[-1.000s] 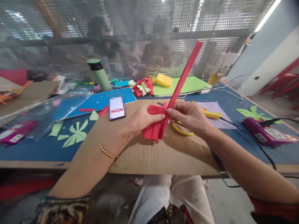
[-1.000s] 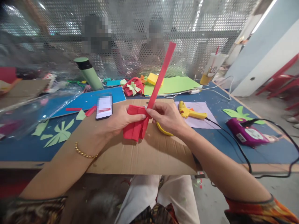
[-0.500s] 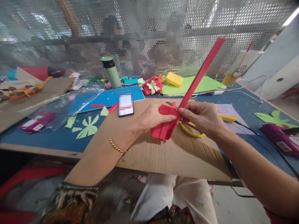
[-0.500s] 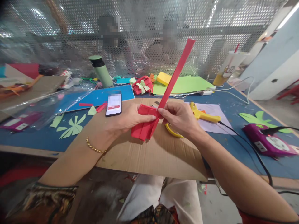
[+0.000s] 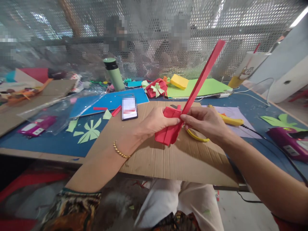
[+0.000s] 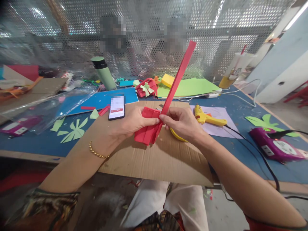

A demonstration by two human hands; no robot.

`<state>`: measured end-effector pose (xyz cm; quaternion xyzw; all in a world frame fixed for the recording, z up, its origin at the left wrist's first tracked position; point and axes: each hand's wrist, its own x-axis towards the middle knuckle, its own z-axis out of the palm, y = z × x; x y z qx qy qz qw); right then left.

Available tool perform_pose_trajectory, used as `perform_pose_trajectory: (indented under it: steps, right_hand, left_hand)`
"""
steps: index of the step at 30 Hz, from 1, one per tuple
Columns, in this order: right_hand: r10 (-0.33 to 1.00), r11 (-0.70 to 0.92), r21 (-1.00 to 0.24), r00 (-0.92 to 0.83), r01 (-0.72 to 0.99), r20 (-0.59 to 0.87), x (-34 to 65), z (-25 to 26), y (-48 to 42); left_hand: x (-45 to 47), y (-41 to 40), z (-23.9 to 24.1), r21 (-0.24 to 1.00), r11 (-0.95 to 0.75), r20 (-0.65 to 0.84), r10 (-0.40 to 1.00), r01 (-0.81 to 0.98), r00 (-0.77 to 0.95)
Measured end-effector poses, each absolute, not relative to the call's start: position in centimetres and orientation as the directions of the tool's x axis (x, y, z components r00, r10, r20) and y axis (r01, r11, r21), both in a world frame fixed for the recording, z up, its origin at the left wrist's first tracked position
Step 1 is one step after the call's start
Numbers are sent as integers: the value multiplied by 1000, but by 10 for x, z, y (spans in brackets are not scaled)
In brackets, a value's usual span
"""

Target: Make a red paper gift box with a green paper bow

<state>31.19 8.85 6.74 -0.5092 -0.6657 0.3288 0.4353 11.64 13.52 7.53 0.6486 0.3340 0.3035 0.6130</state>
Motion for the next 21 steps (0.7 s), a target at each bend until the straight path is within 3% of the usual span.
perform_pose_trajectory:
  steps: [13,21]
  right_hand:
    - [957,282,-835,-78,472,279,313,60,93]
    - [946,325,-882,-138,342,295,313,73,88]
  left_hand:
    - [116,142,69,989,-2,-82,818,145,569]
    - [116,140,75,996,75,-33,836,-54,548]
